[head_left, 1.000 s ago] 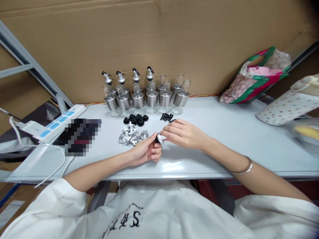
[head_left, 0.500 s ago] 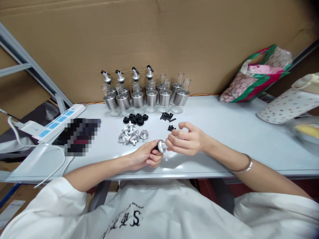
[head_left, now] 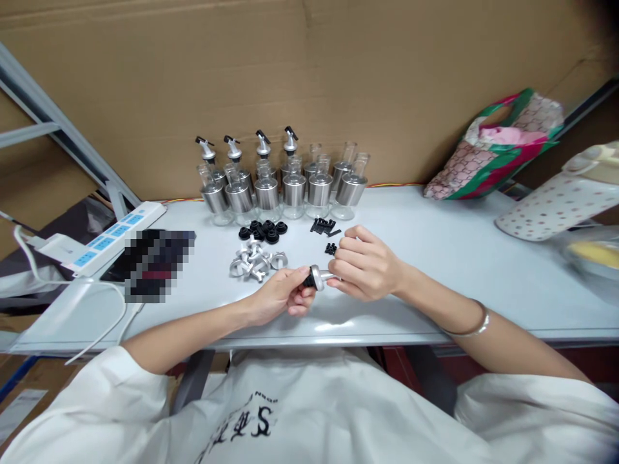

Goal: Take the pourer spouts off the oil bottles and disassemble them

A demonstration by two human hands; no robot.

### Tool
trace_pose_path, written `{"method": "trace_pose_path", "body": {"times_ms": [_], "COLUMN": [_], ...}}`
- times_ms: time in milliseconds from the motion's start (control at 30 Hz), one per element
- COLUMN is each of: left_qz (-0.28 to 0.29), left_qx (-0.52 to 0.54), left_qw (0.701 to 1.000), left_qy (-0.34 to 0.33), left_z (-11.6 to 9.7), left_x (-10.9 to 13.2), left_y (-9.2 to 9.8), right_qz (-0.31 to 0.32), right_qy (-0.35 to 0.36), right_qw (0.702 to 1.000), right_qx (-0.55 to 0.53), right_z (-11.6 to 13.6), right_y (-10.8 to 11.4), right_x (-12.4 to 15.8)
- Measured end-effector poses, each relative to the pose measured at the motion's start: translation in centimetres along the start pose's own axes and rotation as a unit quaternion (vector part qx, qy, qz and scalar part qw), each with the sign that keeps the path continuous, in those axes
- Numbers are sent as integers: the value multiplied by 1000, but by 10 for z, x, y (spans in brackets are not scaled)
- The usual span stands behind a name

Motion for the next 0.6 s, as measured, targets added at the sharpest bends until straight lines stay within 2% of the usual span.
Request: {"method": "trace_pose_path", "body": {"times_ms": [100, 200, 300, 400, 467, 500, 600], "left_qz": [-19, -59, -103, -167, -197, -203, -198], "left_qx": [-75, -189, -293, -398, -482, -526, -638], "left_qw": [996, 975, 942, 884, 822, 787, 675], "left_qy": [-51, -99, -128, -181, -230, -249, -314], "left_z": [-8, -18, -28, -45, -57, -61, -69], "left_x": [3, 6, 11, 20, 29, 32, 41], "left_y": [2, 7, 10, 13, 10, 7, -4], "right_qz": [-8, -2, 17, 42, 57, 62, 53], "right_qy": [-21, -53, -106, -203, -291, -335, -423], "right_qw": [998, 993, 979, 934, 867, 817, 635], "right_qx": [-52, -108, -174, -290, -400, -464, -645], "right_z": [-4, -9, -17, -27, -31, -31, -19], "right_y": [-1, -6, -15, -31, -48, -59, -86], "right_x": [0, 3, 9, 18, 28, 35, 48]}}
Point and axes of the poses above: each hand's wrist, its own x-axis away from the middle knuckle, its own y-axis out of the back of the hand, z = x × y, the point moved 10 cm from there along -x, towards the middle knuckle, and after that the axes turned 11 degrees about y, right-handed, at the moved point
